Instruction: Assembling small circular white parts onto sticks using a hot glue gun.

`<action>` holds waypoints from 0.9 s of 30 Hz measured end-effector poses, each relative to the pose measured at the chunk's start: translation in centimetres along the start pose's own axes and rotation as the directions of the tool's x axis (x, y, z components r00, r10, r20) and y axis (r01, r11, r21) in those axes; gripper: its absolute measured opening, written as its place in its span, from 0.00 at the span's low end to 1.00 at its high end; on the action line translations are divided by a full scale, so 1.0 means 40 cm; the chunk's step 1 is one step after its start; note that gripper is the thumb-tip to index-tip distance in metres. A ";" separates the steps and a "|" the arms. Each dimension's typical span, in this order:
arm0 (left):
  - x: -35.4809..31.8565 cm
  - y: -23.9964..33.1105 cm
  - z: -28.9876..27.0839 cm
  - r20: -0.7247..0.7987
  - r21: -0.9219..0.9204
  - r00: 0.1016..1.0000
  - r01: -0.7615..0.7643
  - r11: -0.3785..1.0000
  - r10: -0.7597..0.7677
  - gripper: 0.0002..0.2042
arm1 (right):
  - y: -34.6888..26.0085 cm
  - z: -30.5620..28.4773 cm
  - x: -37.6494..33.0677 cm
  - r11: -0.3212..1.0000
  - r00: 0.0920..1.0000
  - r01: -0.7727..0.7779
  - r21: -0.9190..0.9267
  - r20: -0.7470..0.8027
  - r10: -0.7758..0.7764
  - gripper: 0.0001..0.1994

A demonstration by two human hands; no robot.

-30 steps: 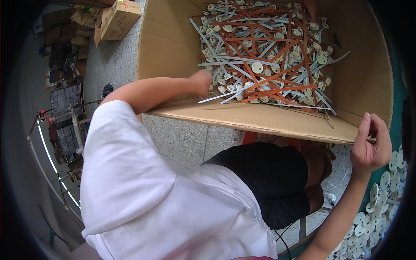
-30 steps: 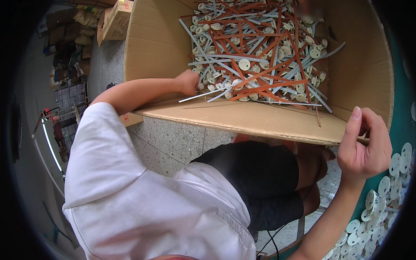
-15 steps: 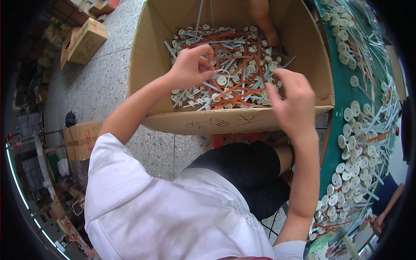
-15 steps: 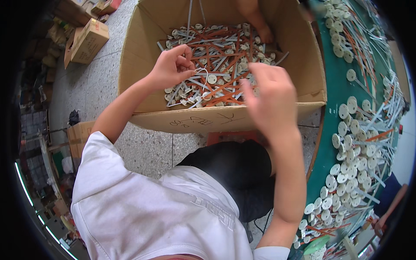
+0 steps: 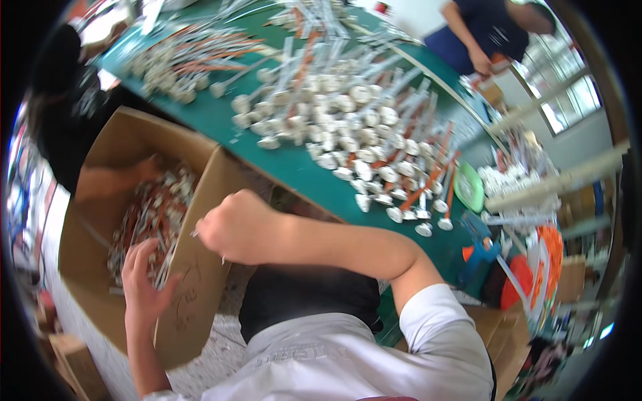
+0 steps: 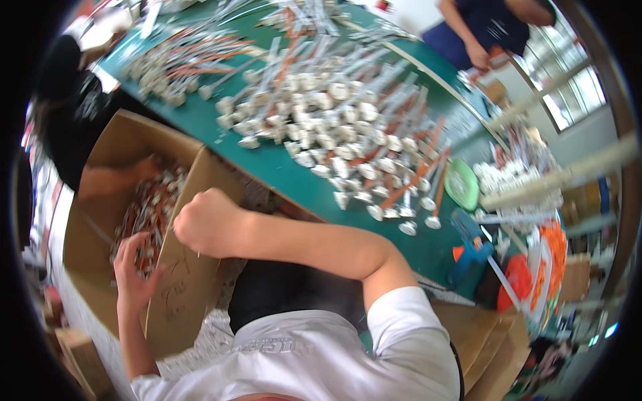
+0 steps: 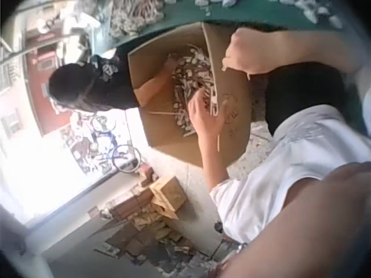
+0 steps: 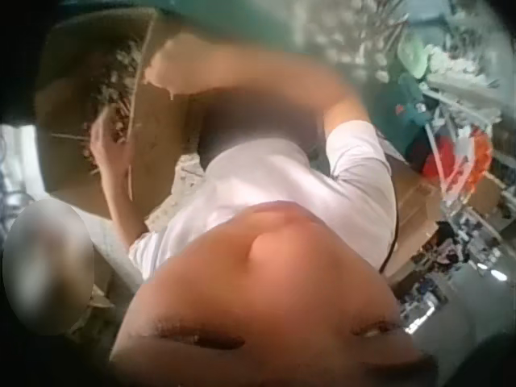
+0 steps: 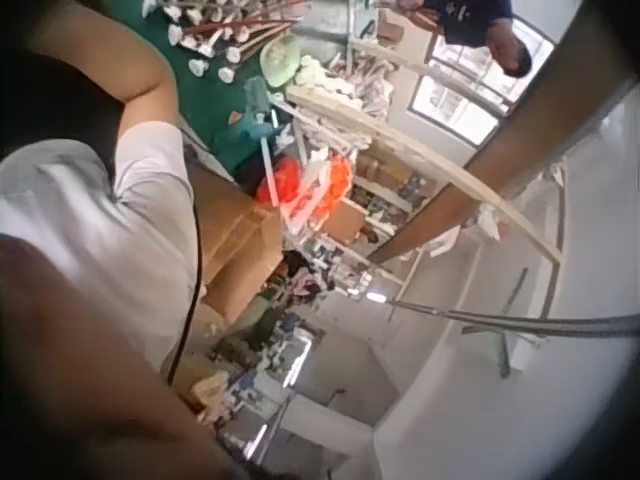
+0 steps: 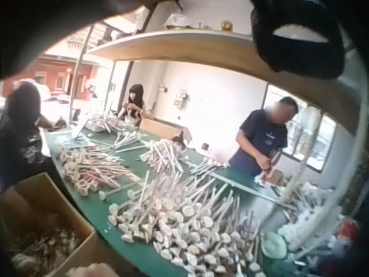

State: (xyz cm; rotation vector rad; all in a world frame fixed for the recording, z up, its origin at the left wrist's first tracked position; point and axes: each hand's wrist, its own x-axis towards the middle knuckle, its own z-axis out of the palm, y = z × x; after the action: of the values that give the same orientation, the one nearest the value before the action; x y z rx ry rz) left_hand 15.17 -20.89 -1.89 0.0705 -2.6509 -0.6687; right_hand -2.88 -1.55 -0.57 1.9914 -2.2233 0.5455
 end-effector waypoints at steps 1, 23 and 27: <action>-0.013 0.011 0.009 0.038 0.086 0.998 0.045 0.995 -0.049 0.32 | 0.066 -0.055 -0.054 0.996 0.991 -0.086 0.024 -0.097 0.088 0.03; -0.078 -0.108 0.132 0.484 0.183 0.809 0.278 0.943 -0.333 0.18 | 1.030 -0.678 -0.996 -0.381 -0.438 -0.891 0.246 -0.252 0.863 0.20; -0.069 -0.093 0.141 0.372 0.141 0.878 0.267 0.953 -0.301 0.12 | 0.987 -0.706 -0.866 -0.058 -0.349 -0.924 0.378 -0.770 0.535 0.25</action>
State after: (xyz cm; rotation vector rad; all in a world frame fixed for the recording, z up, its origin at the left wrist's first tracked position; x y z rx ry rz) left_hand 15.27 -21.25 -9.18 0.3991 -3.0916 -0.7235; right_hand -41.25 43.43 7.21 -0.6490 -2.1936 0.6640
